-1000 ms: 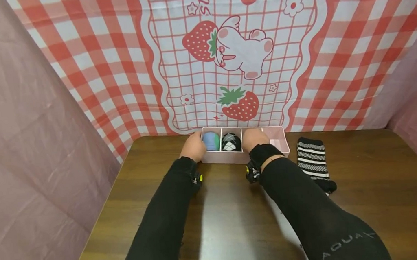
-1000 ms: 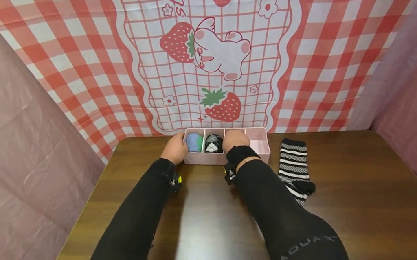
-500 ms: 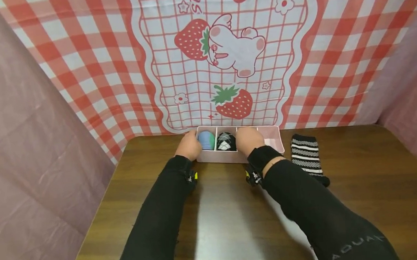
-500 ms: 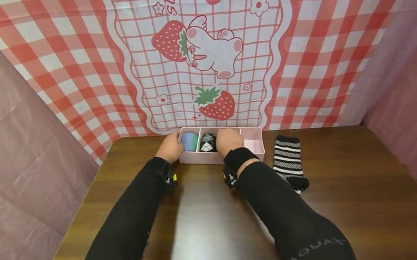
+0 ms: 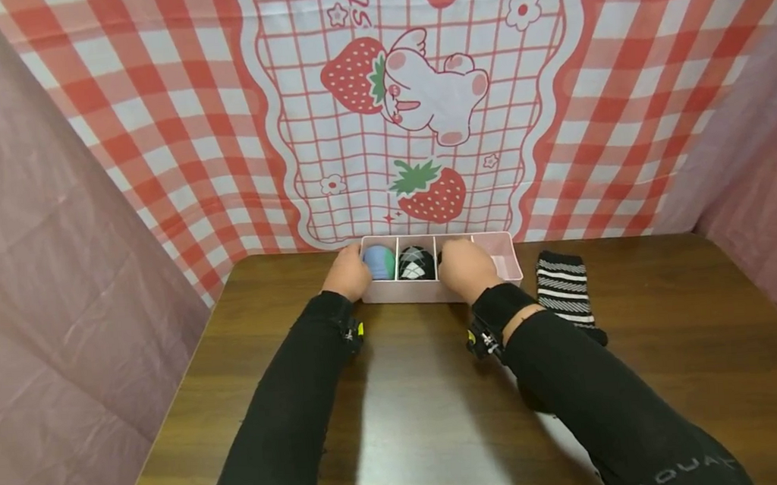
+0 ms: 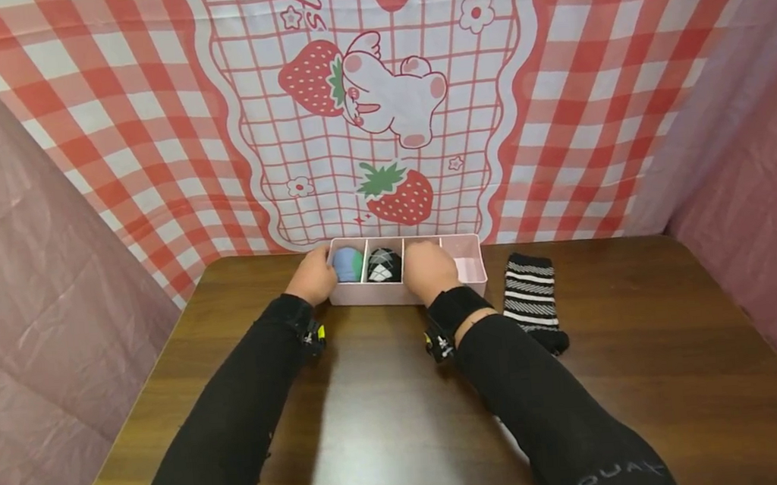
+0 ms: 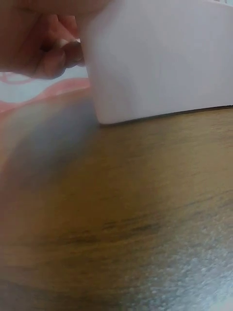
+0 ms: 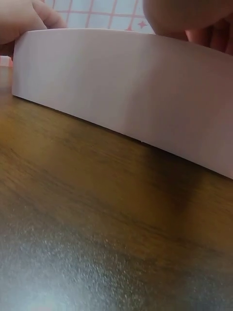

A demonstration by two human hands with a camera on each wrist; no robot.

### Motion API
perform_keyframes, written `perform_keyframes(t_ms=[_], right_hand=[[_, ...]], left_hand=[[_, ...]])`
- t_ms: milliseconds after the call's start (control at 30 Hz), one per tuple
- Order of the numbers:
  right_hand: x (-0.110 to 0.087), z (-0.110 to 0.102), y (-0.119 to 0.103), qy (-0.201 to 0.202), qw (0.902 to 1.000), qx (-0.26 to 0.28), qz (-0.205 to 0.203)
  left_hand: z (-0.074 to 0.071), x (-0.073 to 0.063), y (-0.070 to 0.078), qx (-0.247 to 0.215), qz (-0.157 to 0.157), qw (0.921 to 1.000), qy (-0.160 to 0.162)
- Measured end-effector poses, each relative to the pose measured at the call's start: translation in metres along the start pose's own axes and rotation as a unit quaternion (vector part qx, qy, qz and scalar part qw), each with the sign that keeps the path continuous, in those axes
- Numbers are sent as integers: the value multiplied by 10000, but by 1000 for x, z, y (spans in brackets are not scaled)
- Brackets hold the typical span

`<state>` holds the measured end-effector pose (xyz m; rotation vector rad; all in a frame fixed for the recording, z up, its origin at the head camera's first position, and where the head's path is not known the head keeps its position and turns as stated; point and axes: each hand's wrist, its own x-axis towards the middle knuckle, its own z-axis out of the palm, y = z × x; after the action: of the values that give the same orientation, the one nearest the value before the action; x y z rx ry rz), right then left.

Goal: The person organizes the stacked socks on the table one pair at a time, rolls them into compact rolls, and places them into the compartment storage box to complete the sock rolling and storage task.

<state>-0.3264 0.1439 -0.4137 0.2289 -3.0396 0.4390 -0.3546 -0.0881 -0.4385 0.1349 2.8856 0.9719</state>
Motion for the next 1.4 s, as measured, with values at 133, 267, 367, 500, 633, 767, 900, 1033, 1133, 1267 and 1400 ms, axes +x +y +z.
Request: perform_keyframes(t_ms=[133,267,367,500,633,767,900,1033,1133,1267,1400], right_hand=[[-5,-6,-2,169,9996,98,-210],[-22,-17,-3,267,9981,23,-553],[-48,-28,-5,322,9960,-8,-831],[-88,-41,-5,292,9914,-119,-1273],[-115,-50,6,189,9875,-274,-1542],[-126,-56,35,-161,9925,42,-1215],[-120,-55,77,-357,9963,403,-667],[-106,-51,117,-425,9978,326,-390],[-98,-43,141,-500,9980,179,-340],[-91,-34,162,-722,9969,64,-320],[-85,-24,172,-1045,9939,68,-354]], left_hand=[[-7,-2,-3,258,137,9994,160],[-14,-11,2,479,477,9935,915],[-16,-25,20,652,1156,9793,1526],[-6,-56,55,875,2184,9569,1704],[10,-95,89,965,2948,9414,1327],[29,-131,113,1119,3376,9309,836],[53,-154,126,1384,3410,9296,200],[74,-162,136,1899,3565,9136,-454],[90,-165,140,2312,3805,8903,-949],[107,-167,146,2740,4027,8614,-1443],[118,-166,150,3051,4047,8453,-1693]])
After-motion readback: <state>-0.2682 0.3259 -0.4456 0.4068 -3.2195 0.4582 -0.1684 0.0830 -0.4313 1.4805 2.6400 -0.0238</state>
